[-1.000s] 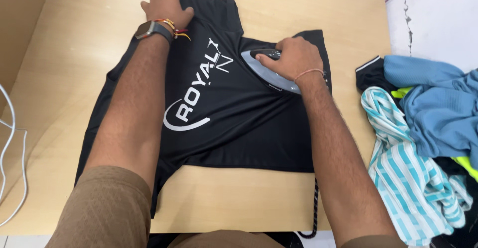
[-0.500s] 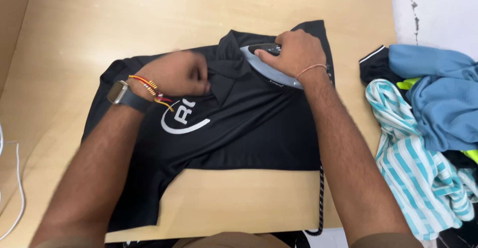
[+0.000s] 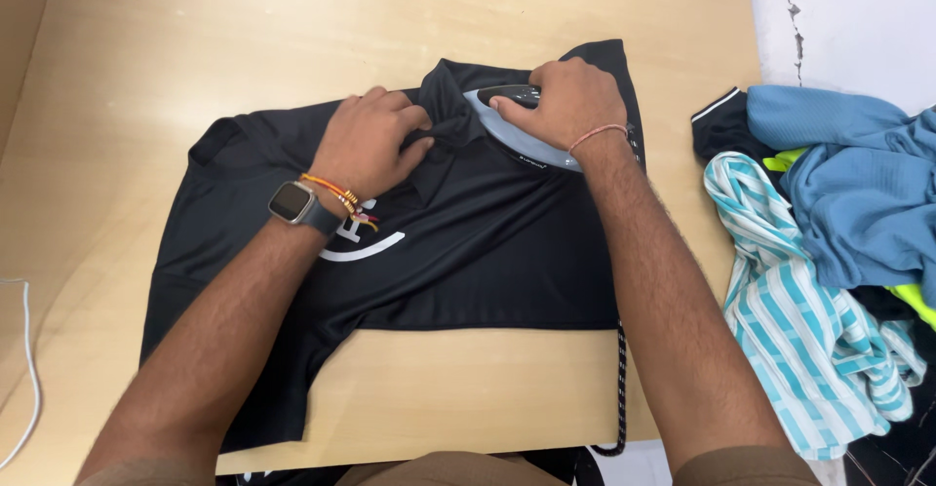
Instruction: The person irons a black t-shirt on a wooden table. They smooth the fabric, use a steam iron to press the front and back, and flip the shirt to iron both sides.
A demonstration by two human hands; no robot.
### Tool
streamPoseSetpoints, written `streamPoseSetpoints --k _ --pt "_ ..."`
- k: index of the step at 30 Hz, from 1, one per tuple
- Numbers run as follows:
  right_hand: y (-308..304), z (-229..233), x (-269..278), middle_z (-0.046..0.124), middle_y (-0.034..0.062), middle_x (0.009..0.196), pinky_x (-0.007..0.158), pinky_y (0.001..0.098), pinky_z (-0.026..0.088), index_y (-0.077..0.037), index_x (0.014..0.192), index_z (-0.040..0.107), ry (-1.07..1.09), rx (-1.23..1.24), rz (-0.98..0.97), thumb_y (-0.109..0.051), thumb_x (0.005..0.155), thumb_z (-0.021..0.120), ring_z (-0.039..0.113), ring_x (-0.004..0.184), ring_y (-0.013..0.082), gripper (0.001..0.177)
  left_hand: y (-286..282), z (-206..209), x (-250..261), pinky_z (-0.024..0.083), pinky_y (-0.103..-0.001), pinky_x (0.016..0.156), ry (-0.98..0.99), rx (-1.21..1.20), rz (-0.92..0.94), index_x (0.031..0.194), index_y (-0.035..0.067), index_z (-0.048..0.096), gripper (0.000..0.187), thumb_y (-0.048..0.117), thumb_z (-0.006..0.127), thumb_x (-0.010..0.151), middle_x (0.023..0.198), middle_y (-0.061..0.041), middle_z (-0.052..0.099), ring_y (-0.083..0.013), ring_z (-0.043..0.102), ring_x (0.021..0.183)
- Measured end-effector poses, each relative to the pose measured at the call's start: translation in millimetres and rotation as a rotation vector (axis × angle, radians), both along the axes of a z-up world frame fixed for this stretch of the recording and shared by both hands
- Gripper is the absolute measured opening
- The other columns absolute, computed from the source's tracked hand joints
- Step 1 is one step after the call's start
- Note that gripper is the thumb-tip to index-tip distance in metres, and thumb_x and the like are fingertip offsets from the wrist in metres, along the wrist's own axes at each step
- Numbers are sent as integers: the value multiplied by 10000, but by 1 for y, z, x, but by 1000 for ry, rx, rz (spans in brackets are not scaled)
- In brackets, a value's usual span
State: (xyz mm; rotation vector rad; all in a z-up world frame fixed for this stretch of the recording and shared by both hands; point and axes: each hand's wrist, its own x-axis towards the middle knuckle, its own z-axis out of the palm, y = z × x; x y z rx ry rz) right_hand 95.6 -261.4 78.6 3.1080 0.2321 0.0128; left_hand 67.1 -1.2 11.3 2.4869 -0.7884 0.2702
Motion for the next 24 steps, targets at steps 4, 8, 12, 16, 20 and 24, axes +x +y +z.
streamPoseSetpoints --k 4,8,12,16,20,24 --pt "2 0 0 736 133 737 684 445 589 -89 894 806 -5 5 9 -682 828 690 736 745 313 608 -1 9 -9 518 -435 775 238 -300 8 1109 59 661 266 301 678 1002 915 -121 705 -322 678 878" --pt "1 3 -2 736 140 741 694 446 588 -89 889 809 4 -2 12 -681 825 686 736 754 315 608 2 30 -3 543 -410 693 317 -427 -171 1004 27 666 346 354 747 924 860 -147 716 -311 708 766" --pt "4 7 -1 735 145 734 685 451 587 -92 906 809 19 9 2 -684 807 685 735 742 320 614 12 54 31 549 -408 726 372 -13 -265 957 72 737 322 355 792 812 844 -134 757 -308 723 791" --pt "6 10 -4 731 158 726 685 452 587 -89 927 808 65 16 -15 -683 812 670 734 732 327 621 18 72 89 547 -440 761 260 224 -346 938 96 779 323 365 833 766 871 -137 749 -342 711 834" --pt "6 11 -3 725 169 730 679 464 579 -93 920 815 28 19 4 -686 798 670 727 735 346 623 12 88 146 535 -532 752 -168 196 257 1071 21 730 230 238 665 1027 925 -231 717 -404 698 854" --pt "4 7 0 725 156 717 675 458 582 -72 868 805 78 10 -21 -692 812 658 731 736 334 640 -19 62 118 486 -497 973 -272 -369 248 1226 13 648 422 362 754 1015 1163 -214 680 -402 614 1136"
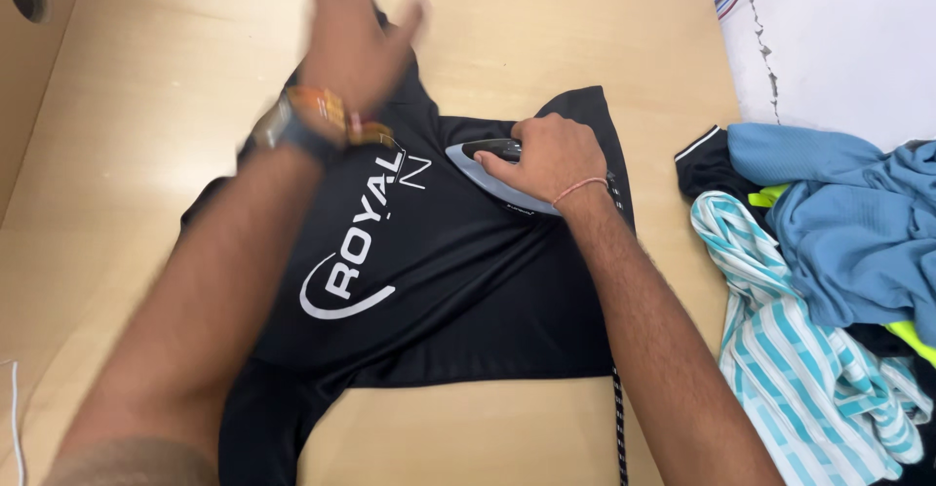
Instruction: The person irons a black t-shirt on a wooden table. They smooth the fabric, use a steam iron to press the front and back, and flip the shirt to iron both sides.
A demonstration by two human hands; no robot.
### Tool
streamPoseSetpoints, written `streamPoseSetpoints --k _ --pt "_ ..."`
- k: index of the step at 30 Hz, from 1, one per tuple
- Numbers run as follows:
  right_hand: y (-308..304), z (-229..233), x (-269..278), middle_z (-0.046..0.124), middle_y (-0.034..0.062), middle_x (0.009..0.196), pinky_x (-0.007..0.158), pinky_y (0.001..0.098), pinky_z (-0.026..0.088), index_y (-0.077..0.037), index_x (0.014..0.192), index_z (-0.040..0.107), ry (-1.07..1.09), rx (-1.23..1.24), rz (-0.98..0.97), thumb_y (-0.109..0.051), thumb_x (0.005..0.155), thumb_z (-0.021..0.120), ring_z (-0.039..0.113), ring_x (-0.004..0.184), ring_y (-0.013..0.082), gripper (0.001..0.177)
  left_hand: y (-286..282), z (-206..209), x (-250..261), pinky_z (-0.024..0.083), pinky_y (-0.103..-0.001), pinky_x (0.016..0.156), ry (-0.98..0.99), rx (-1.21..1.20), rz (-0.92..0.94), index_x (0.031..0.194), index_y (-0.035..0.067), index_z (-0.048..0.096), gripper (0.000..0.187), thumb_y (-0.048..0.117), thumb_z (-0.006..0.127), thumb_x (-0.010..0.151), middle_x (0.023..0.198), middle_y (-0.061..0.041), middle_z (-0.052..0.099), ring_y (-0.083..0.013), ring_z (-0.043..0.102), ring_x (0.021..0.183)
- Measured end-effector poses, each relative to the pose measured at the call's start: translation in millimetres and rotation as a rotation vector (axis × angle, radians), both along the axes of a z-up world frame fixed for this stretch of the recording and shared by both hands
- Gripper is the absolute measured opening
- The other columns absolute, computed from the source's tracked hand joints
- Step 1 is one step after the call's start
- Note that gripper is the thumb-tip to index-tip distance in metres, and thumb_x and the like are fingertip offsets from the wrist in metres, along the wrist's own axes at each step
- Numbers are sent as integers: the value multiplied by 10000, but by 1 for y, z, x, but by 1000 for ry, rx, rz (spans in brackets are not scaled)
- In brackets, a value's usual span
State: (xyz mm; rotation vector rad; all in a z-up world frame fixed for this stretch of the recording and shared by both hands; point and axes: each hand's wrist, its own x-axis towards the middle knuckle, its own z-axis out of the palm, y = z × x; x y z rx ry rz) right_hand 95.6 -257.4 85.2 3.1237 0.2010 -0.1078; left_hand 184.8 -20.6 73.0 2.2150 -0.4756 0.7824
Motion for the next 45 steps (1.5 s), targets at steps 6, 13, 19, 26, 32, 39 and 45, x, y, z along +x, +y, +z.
streamPoseSetpoints --k 6,13,19,26,32,39,45 --pt "-2 -4 -3 714 157 688 643 461 576 -89 871 803 -95 3 51 -690 799 675 724 686 343 618 10 -63 -81 363 -576 1069 170 331 -176 1381 66 553 612 398 716 893 1437 -172 540 -354 455 1372" --pt "-1 -4 -3 725 151 708 665 451 587 -68 864 796 -50 -36 -3 -708 834 666 736 717 326 653 89 -101 -97 164 -642 1195 400 418 61 1563 16 388 809 565 537 989 1616 -246 353 -421 268 1518" --pt "7 -5 -3 737 152 757 677 462 589 -74 867 800 -85 -25 -61 -718 816 674 737 754 333 658 91 -121 -135 107 -727 1147 484 496 204 1582 17 322 889 628 471 954 1641 -265 265 -466 176 1523" --pt "13 0 -15 751 160 808 704 467 591 -71 912 801 -96 -9 -131 -718 820 671 741 795 340 666 76 -107 -160 99 -760 1113 603 585 287 1588 14 235 932 658 442 946 1642 -292 172 -530 89 1505" --pt "15 -1 -24 759 143 825 719 455 597 -71 946 800 -1 0 -152 -718 820 654 748 809 323 675 61 -73 -190 134 -772 1089 835 658 299 1583 -24 185 1016 677 496 916 1633 -343 112 -561 57 1488" --pt "15 2 -26 758 140 803 714 449 598 -71 931 802 19 -25 -114 -706 836 647 750 795 312 660 55 -53 -169 212 -738 1131 712 617 203 1470 21 441 834 592 627 891 1563 -282 360 -472 242 1504" --pt "13 1 -27 750 139 797 706 450 590 -78 920 810 -17 -7 -97 -709 824 655 742 789 314 657 55 -88 -63 248 -707 1152 376 549 4 1537 110 456 668 457 573 979 1611 -197 378 -363 276 1525"
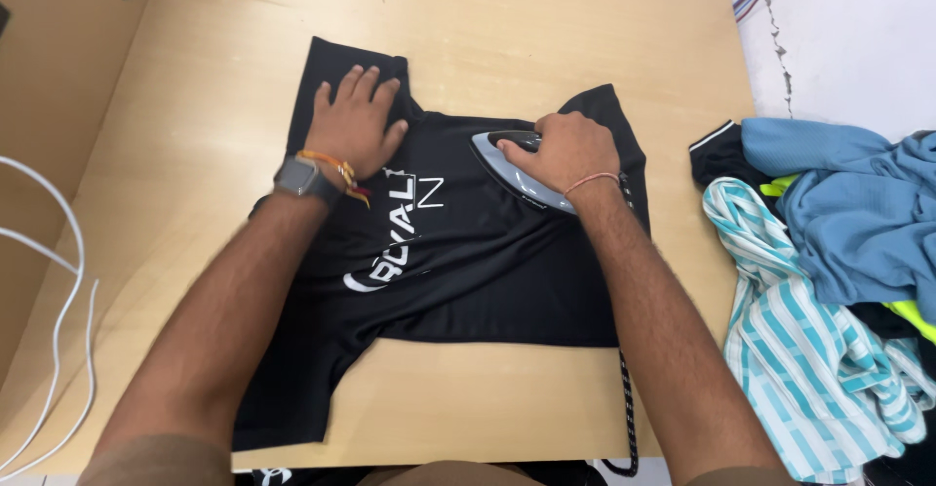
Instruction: The person irons a black t-shirt on a wooden table. They smooth the fabric, use a steam iron to press the front and back, and flip the shirt to iron both sides.
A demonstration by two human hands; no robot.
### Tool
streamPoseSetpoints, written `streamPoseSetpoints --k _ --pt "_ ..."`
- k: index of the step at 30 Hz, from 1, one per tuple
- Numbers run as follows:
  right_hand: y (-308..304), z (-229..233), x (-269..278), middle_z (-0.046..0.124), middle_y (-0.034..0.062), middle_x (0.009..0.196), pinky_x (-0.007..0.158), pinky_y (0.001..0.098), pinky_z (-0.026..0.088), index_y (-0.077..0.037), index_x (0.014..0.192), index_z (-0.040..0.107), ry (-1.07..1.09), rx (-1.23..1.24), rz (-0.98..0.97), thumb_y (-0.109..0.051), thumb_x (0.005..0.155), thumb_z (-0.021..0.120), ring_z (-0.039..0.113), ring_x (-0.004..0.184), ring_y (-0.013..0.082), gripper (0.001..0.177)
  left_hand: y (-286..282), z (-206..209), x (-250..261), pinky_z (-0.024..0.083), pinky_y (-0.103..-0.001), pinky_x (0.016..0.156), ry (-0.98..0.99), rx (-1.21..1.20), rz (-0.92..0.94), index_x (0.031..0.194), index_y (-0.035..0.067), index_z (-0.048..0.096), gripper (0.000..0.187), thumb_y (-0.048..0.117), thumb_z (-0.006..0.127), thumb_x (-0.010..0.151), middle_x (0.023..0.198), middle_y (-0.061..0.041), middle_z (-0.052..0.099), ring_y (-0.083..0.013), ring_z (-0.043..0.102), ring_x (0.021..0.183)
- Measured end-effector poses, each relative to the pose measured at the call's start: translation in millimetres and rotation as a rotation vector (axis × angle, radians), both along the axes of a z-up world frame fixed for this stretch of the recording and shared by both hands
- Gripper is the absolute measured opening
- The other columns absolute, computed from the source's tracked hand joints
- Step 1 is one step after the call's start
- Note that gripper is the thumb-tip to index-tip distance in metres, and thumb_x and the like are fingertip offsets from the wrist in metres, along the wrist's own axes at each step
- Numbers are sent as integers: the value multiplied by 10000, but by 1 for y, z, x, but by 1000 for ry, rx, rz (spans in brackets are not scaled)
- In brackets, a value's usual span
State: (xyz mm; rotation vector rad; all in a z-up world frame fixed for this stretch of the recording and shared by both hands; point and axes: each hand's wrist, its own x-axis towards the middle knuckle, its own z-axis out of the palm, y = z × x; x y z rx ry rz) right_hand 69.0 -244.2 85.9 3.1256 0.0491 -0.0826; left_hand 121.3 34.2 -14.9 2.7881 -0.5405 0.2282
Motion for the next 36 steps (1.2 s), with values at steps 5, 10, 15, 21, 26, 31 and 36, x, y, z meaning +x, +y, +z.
streamPoseSetpoints --k 5,10,15,21,26,31,36 --pt "1 -1 0 745 123 773 671 447 588 -83 932 808 4 8 -12 -701 816 656 739 760 300 648 -4 -27 46 166 -777 1107 122 74 95 1588 232 348 768 624 485 942 1667 -182 238 -423 188 1525" --pt "1 1 1 741 119 746 665 436 586 -81 915 810 17 -2 -17 -704 823 656 737 742 293 648 -11 -36 63 8 -849 1056 158 63 145 1599 340 286 842 712 485 870 1662 -224 141 -570 29 1489" --pt "2 -1 2 731 109 712 631 433 588 -77 910 808 21 2 -17 -712 819 652 738 706 282 660 -15 -20 79 -6 -865 1057 301 86 194 1587 415 308 924 660 625 754 1675 -213 160 -565 47 1498" --pt "1 -2 1 731 108 708 627 433 585 -73 893 806 19 4 -27 -713 821 654 734 695 282 662 -20 5 81 12 -864 1093 327 175 242 1578 391 361 981 761 679 727 1635 -242 277 -551 160 1505" --pt "1 0 1 730 118 715 619 439 583 -80 877 805 -10 0 -14 -712 807 664 730 696 293 651 -19 8 64 18 -845 1071 94 46 159 1628 270 304 953 694 622 836 1570 -310 296 -597 111 1467" --pt "2 -3 2 732 135 731 636 449 589 -75 877 800 -40 -22 -27 -720 821 664 737 710 313 661 0 8 -5 57 -805 1074 69 -52 55 1546 139 394 874 574 677 843 1570 -318 301 -551 128 1471" --pt "5 -8 17 741 153 767 658 459 595 -64 883 795 -93 7 -128 -715 839 673 738 744 333 664 18 22 -82 185 -685 1149 70 -168 18 1269 109 641 527 426 726 856 1443 -176 518 -367 357 1452"
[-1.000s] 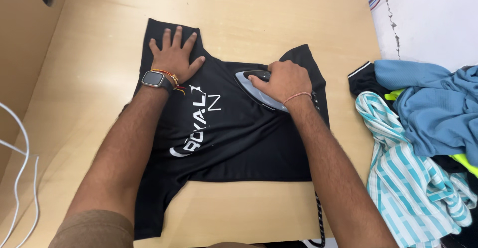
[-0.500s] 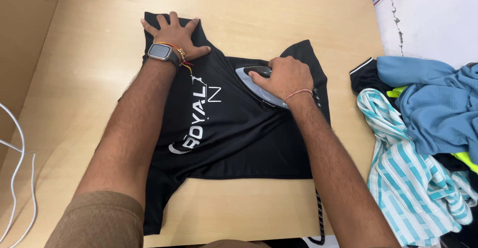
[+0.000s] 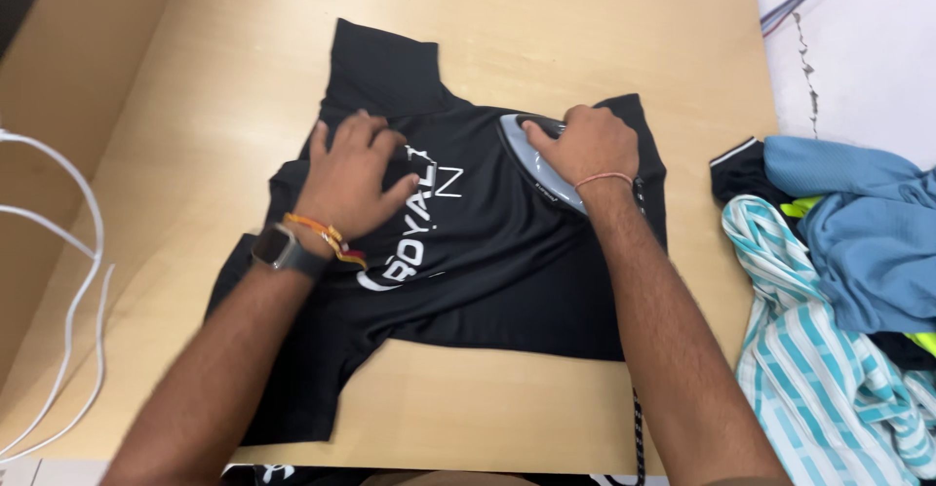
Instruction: The person irons a black t-shirt on a wooden table. They smooth the fabric, use a steam iron to press the front and back, and flip the shirt to iron both sides.
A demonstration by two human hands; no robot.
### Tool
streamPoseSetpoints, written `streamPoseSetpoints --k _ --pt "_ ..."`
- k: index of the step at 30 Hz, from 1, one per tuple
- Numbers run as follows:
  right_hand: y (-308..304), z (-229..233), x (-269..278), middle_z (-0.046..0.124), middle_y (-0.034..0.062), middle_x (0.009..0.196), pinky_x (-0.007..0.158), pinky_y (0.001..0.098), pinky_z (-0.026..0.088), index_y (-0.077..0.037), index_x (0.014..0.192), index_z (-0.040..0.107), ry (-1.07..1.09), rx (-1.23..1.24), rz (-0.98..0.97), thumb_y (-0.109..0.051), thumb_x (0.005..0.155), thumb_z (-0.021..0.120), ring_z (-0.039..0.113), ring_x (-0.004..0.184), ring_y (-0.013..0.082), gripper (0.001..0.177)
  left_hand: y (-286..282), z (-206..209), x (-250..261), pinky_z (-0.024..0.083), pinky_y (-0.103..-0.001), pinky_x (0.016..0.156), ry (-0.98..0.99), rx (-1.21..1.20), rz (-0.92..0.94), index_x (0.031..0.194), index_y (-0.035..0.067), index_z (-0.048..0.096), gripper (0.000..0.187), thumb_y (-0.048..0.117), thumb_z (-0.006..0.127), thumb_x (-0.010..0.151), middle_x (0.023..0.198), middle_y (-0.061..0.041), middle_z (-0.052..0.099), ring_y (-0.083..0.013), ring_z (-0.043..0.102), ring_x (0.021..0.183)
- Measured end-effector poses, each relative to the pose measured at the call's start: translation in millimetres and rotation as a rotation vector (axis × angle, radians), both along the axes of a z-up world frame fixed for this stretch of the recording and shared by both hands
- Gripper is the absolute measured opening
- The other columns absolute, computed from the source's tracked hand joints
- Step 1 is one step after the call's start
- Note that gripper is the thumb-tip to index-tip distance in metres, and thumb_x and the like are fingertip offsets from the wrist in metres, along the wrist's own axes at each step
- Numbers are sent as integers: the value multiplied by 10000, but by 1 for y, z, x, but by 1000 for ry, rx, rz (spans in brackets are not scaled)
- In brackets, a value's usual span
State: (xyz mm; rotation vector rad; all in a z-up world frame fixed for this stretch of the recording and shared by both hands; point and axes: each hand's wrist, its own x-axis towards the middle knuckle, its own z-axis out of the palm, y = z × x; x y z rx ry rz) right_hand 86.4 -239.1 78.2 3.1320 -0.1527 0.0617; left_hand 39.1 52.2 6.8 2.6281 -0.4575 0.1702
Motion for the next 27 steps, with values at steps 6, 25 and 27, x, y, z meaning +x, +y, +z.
streamPoseSetpoints --k 6,25,27 --pt "2 3 15 748 170 787 699 465 578 -32 820 799 71 41 -22 -713 833 692 730 780 341 689 10 -3 -41 384 -494 956 -146 -54 -4 1135 94 700 379 325 744 838 1186 -77 632 -275 535 1203" --pt "181 -3 68 719 136 663 625 444 583 -69 852 801 -48 44 798 -687 822 706 727 654 312 627 9 -5 -42 537 -459 677 -33 -252 -144 985 74 672 295 315 748 833 780 -124 711 -346 692 758" --pt "187 -6 81 719 138 679 644 430 589 -75 873 796 32 -16 676 -698 875 661 734 666 288 637 9 -5 -42 541 -449 664 29 -246 -132 1022 81 666 330 340 755 837 789 -114 717 -329 701 764"
